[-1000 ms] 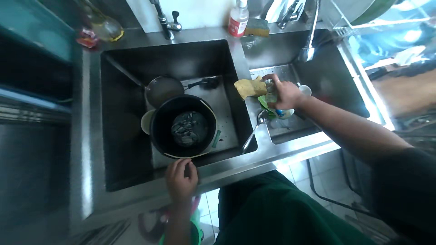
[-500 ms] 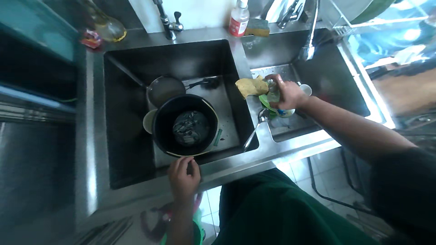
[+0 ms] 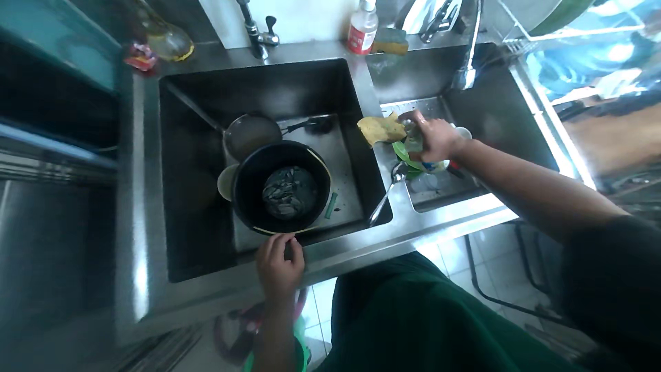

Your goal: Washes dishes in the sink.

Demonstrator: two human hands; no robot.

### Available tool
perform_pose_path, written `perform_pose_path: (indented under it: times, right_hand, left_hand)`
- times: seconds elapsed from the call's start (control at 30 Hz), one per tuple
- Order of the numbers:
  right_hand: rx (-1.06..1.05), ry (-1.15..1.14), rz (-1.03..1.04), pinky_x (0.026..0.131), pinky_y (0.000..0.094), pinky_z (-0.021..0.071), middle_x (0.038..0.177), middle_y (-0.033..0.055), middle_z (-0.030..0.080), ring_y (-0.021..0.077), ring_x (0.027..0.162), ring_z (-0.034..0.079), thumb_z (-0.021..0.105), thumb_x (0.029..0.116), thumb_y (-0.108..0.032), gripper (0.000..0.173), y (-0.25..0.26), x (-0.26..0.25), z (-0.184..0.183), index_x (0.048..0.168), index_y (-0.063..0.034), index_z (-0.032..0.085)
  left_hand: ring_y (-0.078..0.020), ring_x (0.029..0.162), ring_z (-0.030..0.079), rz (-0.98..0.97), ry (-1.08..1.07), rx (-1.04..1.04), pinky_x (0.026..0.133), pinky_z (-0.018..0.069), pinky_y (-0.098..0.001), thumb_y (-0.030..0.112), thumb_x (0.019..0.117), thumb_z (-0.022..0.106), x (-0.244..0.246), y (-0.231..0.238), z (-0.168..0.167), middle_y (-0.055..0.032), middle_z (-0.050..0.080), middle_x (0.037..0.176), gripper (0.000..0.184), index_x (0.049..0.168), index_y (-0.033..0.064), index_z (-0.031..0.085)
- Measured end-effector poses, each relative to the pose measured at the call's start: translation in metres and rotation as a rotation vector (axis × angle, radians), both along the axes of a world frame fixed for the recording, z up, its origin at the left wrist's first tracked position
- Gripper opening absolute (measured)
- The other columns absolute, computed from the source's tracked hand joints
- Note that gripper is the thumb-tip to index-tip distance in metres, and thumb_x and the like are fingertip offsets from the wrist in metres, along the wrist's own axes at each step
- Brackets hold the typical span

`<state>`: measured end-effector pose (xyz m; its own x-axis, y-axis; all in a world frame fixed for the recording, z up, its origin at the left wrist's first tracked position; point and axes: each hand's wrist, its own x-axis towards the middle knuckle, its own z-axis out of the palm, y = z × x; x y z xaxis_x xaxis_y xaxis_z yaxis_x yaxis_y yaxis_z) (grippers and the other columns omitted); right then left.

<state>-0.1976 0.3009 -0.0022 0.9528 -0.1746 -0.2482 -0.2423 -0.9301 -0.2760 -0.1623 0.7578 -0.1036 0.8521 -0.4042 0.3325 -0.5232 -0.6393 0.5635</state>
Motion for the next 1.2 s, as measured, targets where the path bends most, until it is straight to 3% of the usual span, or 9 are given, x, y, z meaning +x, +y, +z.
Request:
perform_pose_path:
  times: [0.07, 0.17, 0.23, 0.37, 0.57, 0.77, 0.93, 1.1, 1.2]
  right_hand:
    - [-0.014, 0.022, -0.003, 0.073, 0.0667, 0.0534, 0.1, 0.0186, 0.071, 0.0449, 0.087, 0.069, 0.089, 0.0689, -0.026, 0.098, 0.001, 0.001, 0.001, 0.152, -0.0175, 0.037]
    - [-0.034, 0.062, -0.005, 0.072, 0.0675, 0.0527, 0.099, 0.0213, 0.07, 0.0475, 0.085, 0.069, 0.089, 0.0713, -0.029, 0.111, 0.005, 0.005, 0.006, 0.161, -0.0241, 0.023]
    - [-0.045, 0.046, 0.029, 0.07, 0.0673, 0.0525, 0.098, 0.0205, 0.071, 0.0466, 0.084, 0.069, 0.089, 0.0698, -0.029, 0.11, 0.007, 0.007, 0.008, 0.16, -0.024, 0.026]
    - [-0.061, 0.125, 0.058, 0.077, 0.0664, 0.0527, 0.108, 0.0194, 0.07, 0.0449, 0.092, 0.069, 0.089, 0.0721, -0.024, 0.095, 0.014, 0.014, 0.017, 0.152, -0.0186, 0.038]
    - [-0.087, 0.139, 0.092, 0.073, 0.0667, 0.0531, 0.112, 0.0189, 0.07, 0.0448, 0.088, 0.069, 0.089, 0.0711, -0.027, 0.108, 0.015, 0.022, 0.017, 0.159, -0.0252, 0.027]
    - [-0.107, 0.174, 0.102, 0.074, 0.0659, 0.053, 0.109, 0.0194, 0.07, 0.0444, 0.09, 0.069, 0.089, 0.0722, -0.028, 0.095, 0.013, 0.028, 0.015, 0.151, -0.0204, 0.038]
    - [-0.115, 0.204, 0.093, 0.074, 0.0677, 0.0527, 0.121, 0.0212, 0.067, 0.0463, 0.091, 0.069, 0.089, 0.073, -0.026, 0.113, 0.019, 0.035, 0.021, 0.162, -0.0291, 0.02]
    - [-0.123, 0.172, 0.109, 0.074, 0.0664, 0.0532, 0.111, 0.0194, 0.07, 0.0452, 0.09, 0.069, 0.09, 0.0692, -0.026, 0.098, 0.014, 0.034, 0.012, 0.152, -0.0231, 0.038]
    - [-0.12, 0.187, 0.101, 0.074, 0.066, 0.0532, 0.113, 0.0198, 0.069, 0.0451, 0.09, 0.069, 0.09, 0.071, -0.027, 0.106, 0.016, 0.034, 0.015, 0.157, -0.026, 0.029]
  left_hand:
    - [-0.0306, 0.096, 0.069, -0.002, -0.005, 0.003, 0.089, 0.0545, -0.0425, 0.02, 0.0944, 0.058, 0.0, 0.0, 0.0, -0.0158, 0.073, 0.098, 0.025, 0.095, 0.002, 0.075]
    - [-0.0297, 0.096, 0.069, -0.004, -0.018, -0.008, 0.089, 0.0542, -0.0413, 0.019, 0.0937, 0.058, 0.001, 0.0, -0.001, -0.0158, 0.073, 0.097, 0.025, 0.094, 0.0019, 0.075]
    - [-0.0292, 0.096, 0.069, -0.002, -0.019, -0.017, 0.089, 0.0543, -0.0404, 0.019, 0.0942, 0.058, 0.001, 0.0, -0.002, -0.0155, 0.073, 0.098, 0.025, 0.095, 0.0018, 0.075]
    - [-0.0324, 0.097, 0.069, -0.002, -0.001, -0.008, 0.089, 0.0544, -0.0437, 0.018, 0.094, 0.058, 0.0, -0.001, 0.0, -0.0173, 0.073, 0.099, 0.024, 0.095, 0.0004, 0.075]
    - [-0.0318, 0.098, 0.069, 0.019, 0.003, -0.013, 0.091, 0.0543, -0.0435, 0.019, 0.0943, 0.058, -0.001, -0.001, 0.001, -0.0164, 0.073, 0.099, 0.025, 0.096, 0.0012, 0.075]
    - [-0.0316, 0.098, 0.069, 0.024, 0.008, -0.025, 0.09, 0.0545, -0.0448, 0.019, 0.0956, 0.057, -0.001, 0.0, -0.001, -0.0165, 0.073, 0.1, 0.025, 0.097, 0.0017, 0.075]
    - [-0.031, 0.099, 0.07, 0.019, 0.008, -0.009, 0.091, 0.0551, -0.0452, 0.018, 0.095, 0.057, 0.0, 0.0, -0.001, -0.0166, 0.073, 0.101, 0.025, 0.097, 0.0013, 0.076]
    - [-0.0317, 0.098, 0.07, 0.023, -0.003, -0.011, 0.09, 0.0552, -0.0447, 0.018, 0.0945, 0.058, 0.0, -0.001, -0.001, -0.0172, 0.073, 0.1, 0.025, 0.096, 0.0003, 0.075]
    - [-0.031, 0.098, 0.07, 0.028, -0.011, -0.006, 0.09, 0.0553, -0.0438, 0.018, 0.0943, 0.058, 0.001, -0.001, -0.001, -0.0161, 0.073, 0.099, 0.025, 0.096, 0.0013, 0.076]
